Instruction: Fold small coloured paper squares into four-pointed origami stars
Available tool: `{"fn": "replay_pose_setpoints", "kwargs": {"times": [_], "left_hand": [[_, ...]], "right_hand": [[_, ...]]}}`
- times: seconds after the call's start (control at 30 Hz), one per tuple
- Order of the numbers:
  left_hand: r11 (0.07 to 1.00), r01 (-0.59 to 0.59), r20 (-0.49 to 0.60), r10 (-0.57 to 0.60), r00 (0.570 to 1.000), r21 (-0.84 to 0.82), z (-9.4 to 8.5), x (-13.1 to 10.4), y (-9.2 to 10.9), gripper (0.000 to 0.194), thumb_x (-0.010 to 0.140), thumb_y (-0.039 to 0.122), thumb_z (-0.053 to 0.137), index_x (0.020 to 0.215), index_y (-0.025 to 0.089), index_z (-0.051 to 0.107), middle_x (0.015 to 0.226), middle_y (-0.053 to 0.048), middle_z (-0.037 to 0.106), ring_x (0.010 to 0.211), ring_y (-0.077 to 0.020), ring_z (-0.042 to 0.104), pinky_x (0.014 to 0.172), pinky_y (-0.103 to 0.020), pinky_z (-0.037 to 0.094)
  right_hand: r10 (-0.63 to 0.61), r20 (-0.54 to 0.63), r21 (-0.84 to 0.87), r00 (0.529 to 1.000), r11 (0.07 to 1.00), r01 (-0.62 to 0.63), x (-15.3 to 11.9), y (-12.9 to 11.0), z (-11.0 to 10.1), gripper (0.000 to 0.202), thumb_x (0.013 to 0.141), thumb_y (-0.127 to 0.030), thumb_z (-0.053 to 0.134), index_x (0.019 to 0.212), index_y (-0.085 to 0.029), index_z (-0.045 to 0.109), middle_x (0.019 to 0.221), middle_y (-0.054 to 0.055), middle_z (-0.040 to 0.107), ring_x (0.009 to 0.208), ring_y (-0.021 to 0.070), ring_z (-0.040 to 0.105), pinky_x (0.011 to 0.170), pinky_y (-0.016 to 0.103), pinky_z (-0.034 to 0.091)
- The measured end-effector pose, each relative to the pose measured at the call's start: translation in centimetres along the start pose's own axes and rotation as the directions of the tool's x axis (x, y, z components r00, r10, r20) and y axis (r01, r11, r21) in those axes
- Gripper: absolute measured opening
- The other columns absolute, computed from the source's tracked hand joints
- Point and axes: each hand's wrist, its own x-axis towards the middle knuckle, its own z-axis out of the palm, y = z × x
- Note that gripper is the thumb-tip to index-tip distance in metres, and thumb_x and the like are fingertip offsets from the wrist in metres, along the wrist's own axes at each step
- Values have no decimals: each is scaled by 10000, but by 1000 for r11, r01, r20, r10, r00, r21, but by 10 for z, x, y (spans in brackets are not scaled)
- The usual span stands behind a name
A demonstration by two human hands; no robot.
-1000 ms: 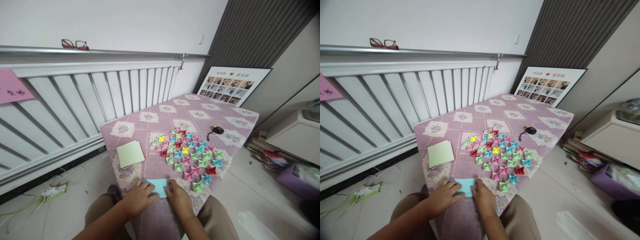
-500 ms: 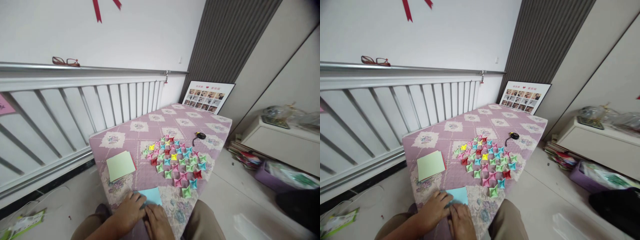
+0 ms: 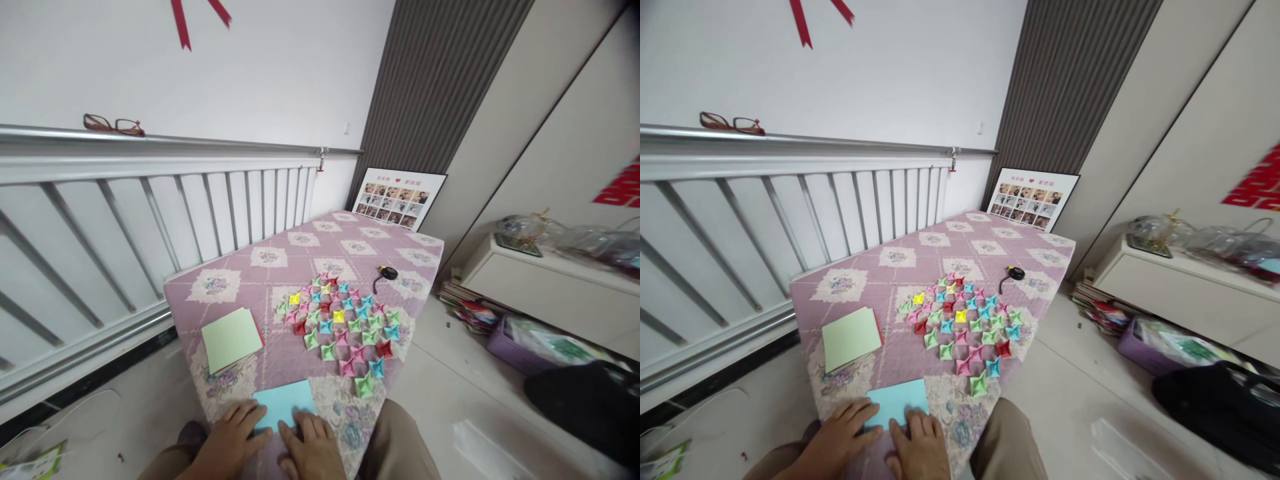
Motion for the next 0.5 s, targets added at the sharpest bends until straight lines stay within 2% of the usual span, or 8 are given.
{"fn": "replay_pose_setpoints", "kwargs": {"times": [0.1,0.23,0.37,0.5], "left_hand": [[999,17,-8,-17,1000,33,5,-18,-3,354,885,245,566,1213,370,517,1268,5,562,1156,-191,459,982,-318,330],[997,41,10,-42,999,62,9,-30,-3,391,843,196,597,1193,357,535,1281,6,559,1172,-193,450,973,-304,339],[995,97,101,-100,990,35,0,-29,1,453,830,130,590,1216,357,519,1309,8,539,1191,-188,448,990,-307,337],[986,166,163,-161,973,-16,-13,-22,6,434,845,93,559,1196,347,536,1306,3,539,1200,-181,448,1007,-315,333]], "right_hand": [[13,58,6,998,1000,-14,2,-2,-4,569,749,-553,637,1282,-409,497,1364,77,502,1179,351,487,949,532,372],[9,112,47,994,999,-15,-2,-3,-12,620,770,-484,632,1341,-313,459,1396,98,468,1241,345,439,1014,547,314],[51,115,84,992,995,-61,-12,1,-18,594,802,-379,595,1364,-280,431,1427,60,432,1299,309,383,1067,539,251],[110,56,30,992,993,-112,-24,14,-26,540,821,-330,559,1347,-270,456,1419,62,440,1312,311,369,1056,566,250]]}}
